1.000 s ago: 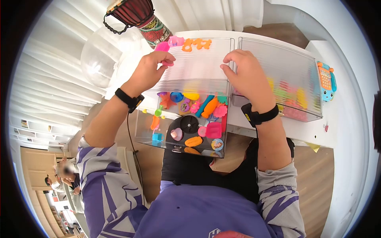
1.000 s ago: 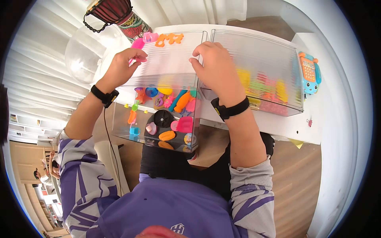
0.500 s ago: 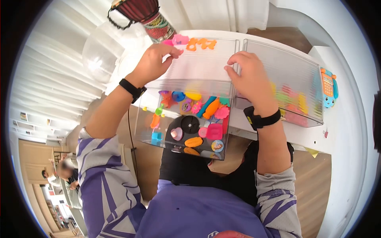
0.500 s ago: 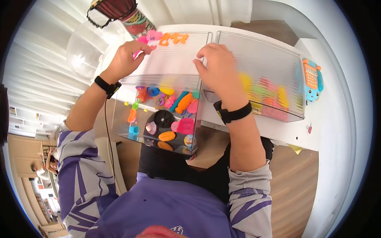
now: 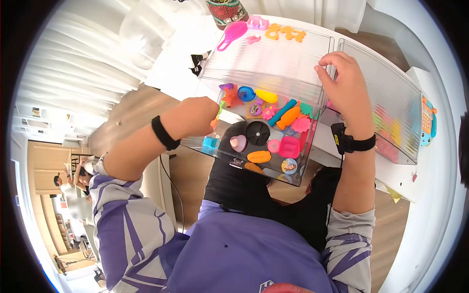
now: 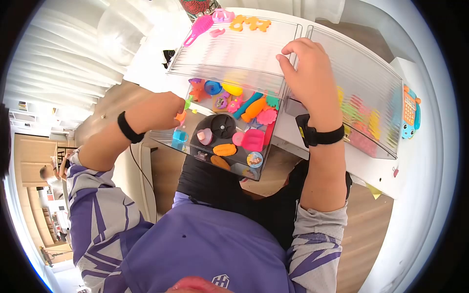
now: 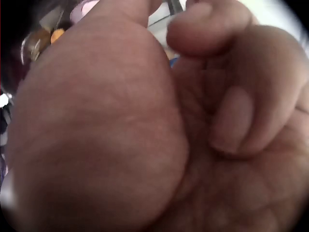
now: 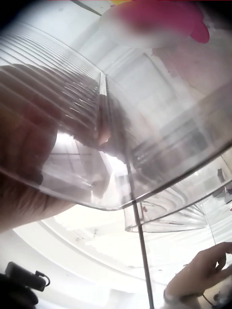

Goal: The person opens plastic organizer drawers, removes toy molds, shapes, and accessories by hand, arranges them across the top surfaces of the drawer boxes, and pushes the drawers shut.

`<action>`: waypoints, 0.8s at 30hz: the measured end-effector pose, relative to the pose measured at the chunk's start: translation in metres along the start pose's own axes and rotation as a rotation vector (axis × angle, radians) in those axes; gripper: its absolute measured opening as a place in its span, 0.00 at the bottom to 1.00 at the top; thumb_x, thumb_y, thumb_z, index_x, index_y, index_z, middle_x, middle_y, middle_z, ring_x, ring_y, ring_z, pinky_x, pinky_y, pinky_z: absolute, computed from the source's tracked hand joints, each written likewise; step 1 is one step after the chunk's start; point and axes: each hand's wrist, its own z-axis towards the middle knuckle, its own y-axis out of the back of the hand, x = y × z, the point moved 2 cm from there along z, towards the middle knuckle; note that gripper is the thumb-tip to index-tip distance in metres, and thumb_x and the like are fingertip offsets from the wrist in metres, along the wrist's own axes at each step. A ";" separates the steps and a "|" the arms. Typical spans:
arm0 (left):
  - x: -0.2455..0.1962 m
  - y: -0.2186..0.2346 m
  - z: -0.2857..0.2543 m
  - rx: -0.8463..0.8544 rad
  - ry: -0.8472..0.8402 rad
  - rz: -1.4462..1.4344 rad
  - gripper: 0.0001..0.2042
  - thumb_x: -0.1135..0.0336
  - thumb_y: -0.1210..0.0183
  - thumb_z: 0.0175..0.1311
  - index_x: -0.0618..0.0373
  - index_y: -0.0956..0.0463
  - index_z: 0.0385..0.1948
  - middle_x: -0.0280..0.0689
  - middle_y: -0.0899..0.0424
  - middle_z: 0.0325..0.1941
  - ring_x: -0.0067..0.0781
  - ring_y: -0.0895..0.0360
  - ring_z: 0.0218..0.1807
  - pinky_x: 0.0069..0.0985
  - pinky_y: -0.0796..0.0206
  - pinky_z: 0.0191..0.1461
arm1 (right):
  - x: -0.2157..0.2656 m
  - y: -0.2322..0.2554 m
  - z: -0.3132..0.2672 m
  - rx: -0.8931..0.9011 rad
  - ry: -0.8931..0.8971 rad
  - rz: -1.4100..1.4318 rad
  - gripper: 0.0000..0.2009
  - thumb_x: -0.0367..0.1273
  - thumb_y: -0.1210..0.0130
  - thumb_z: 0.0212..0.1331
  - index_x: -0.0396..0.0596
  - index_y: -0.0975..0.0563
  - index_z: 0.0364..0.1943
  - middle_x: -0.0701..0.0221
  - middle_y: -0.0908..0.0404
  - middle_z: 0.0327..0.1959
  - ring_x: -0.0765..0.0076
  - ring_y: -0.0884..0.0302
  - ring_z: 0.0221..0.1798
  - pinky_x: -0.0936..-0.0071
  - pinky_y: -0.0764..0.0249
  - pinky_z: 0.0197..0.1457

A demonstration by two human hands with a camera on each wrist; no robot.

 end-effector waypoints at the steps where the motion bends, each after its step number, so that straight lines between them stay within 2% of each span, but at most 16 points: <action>1: 0.001 -0.008 0.002 0.001 0.000 -0.001 0.11 0.64 0.25 0.63 0.62 0.10 0.40 0.52 0.07 0.40 0.60 0.08 0.46 0.49 0.15 0.52 | 0.000 0.000 0.000 0.000 -0.002 -0.011 0.07 0.30 0.27 0.69 0.43 0.13 0.44 0.61 0.07 0.49 0.43 0.14 0.56 0.52 0.18 0.61; 3: 0.000 -0.018 0.008 0.034 0.109 0.072 0.16 0.59 0.20 0.61 0.64 0.10 0.39 0.55 0.07 0.42 0.61 0.08 0.48 0.49 0.14 0.56 | -0.001 0.000 0.000 -0.009 0.003 0.000 0.07 0.31 0.27 0.69 0.43 0.13 0.44 0.61 0.08 0.48 0.43 0.14 0.56 0.52 0.18 0.61; 4: -0.002 -0.023 0.011 0.039 0.105 0.079 0.16 0.59 0.20 0.61 0.64 0.10 0.39 0.55 0.07 0.42 0.61 0.08 0.48 0.49 0.14 0.56 | -0.001 0.000 -0.001 -0.018 0.008 0.013 0.07 0.31 0.27 0.69 0.43 0.13 0.43 0.62 0.08 0.48 0.43 0.14 0.55 0.52 0.18 0.60; 8: -0.003 -0.028 0.019 0.024 0.097 0.096 0.12 0.65 0.22 0.59 0.63 0.09 0.38 0.55 0.05 0.43 0.60 0.05 0.49 0.47 0.11 0.55 | 0.003 0.003 -0.003 0.001 -0.074 0.050 0.07 0.31 0.27 0.69 0.44 0.13 0.43 0.63 0.09 0.46 0.45 0.15 0.54 0.52 0.18 0.59; 10: -0.002 -0.030 0.022 0.021 0.094 0.118 0.12 0.66 0.22 0.59 0.63 0.09 0.38 0.55 0.05 0.42 0.60 0.05 0.48 0.48 0.11 0.54 | -0.002 0.000 -0.003 -0.052 0.019 0.035 0.07 0.32 0.28 0.69 0.44 0.13 0.43 0.64 0.09 0.45 0.47 0.16 0.51 0.52 0.19 0.56; 12: -0.002 -0.029 0.026 0.032 0.133 0.155 0.15 0.58 0.22 0.63 0.63 0.10 0.37 0.55 0.07 0.40 0.59 0.07 0.48 0.50 0.13 0.56 | -0.002 0.000 -0.004 -0.049 0.013 0.038 0.07 0.32 0.28 0.70 0.44 0.13 0.43 0.64 0.09 0.45 0.47 0.16 0.51 0.52 0.19 0.56; 16: -0.007 -0.008 0.021 0.122 0.133 0.106 0.13 0.61 0.25 0.66 0.63 0.10 0.41 0.52 0.06 0.40 0.57 0.06 0.48 0.49 0.14 0.56 | 0.001 0.002 -0.004 -0.026 -0.024 0.063 0.07 0.32 0.28 0.69 0.43 0.13 0.43 0.64 0.10 0.45 0.46 0.16 0.51 0.51 0.19 0.56; 18: -0.003 -0.001 0.020 -0.018 0.014 -0.262 0.14 0.62 0.26 0.68 0.64 0.11 0.45 0.51 0.05 0.41 0.56 0.06 0.49 0.48 0.15 0.56 | -0.001 0.001 -0.004 -0.034 -0.014 0.051 0.07 0.32 0.28 0.69 0.43 0.13 0.43 0.64 0.10 0.45 0.46 0.16 0.51 0.51 0.19 0.57; 19: 0.000 -0.003 0.019 -0.017 0.013 -0.259 0.14 0.62 0.26 0.68 0.64 0.11 0.45 0.51 0.05 0.41 0.56 0.06 0.49 0.48 0.15 0.56 | -0.003 0.000 -0.004 -0.038 -0.001 0.036 0.07 0.31 0.28 0.69 0.43 0.13 0.42 0.64 0.10 0.45 0.46 0.16 0.52 0.51 0.19 0.57; 21: 0.001 -0.005 0.016 -0.256 -0.111 -0.329 0.15 0.61 0.26 0.70 0.65 0.11 0.48 0.52 0.05 0.43 0.57 0.07 0.50 0.47 0.15 0.56 | -0.005 -0.002 -0.004 -0.054 0.016 0.033 0.07 0.31 0.28 0.69 0.43 0.13 0.43 0.64 0.09 0.45 0.46 0.15 0.52 0.51 0.19 0.57; 22: 0.001 -0.007 0.013 -0.254 -0.113 -0.328 0.15 0.61 0.26 0.70 0.65 0.11 0.48 0.52 0.05 0.43 0.57 0.07 0.50 0.47 0.15 0.56 | -0.005 -0.002 -0.004 -0.064 0.034 0.031 0.07 0.31 0.28 0.69 0.42 0.13 0.43 0.63 0.09 0.45 0.45 0.15 0.52 0.50 0.19 0.57; 24: 0.002 -0.011 0.007 -0.024 0.106 -0.139 0.19 0.58 0.22 0.67 0.65 0.10 0.50 0.53 0.04 0.46 0.59 0.07 0.52 0.48 0.15 0.57 | -0.006 -0.002 -0.003 -0.051 0.026 0.032 0.07 0.31 0.28 0.69 0.42 0.13 0.43 0.63 0.09 0.45 0.45 0.15 0.53 0.50 0.19 0.57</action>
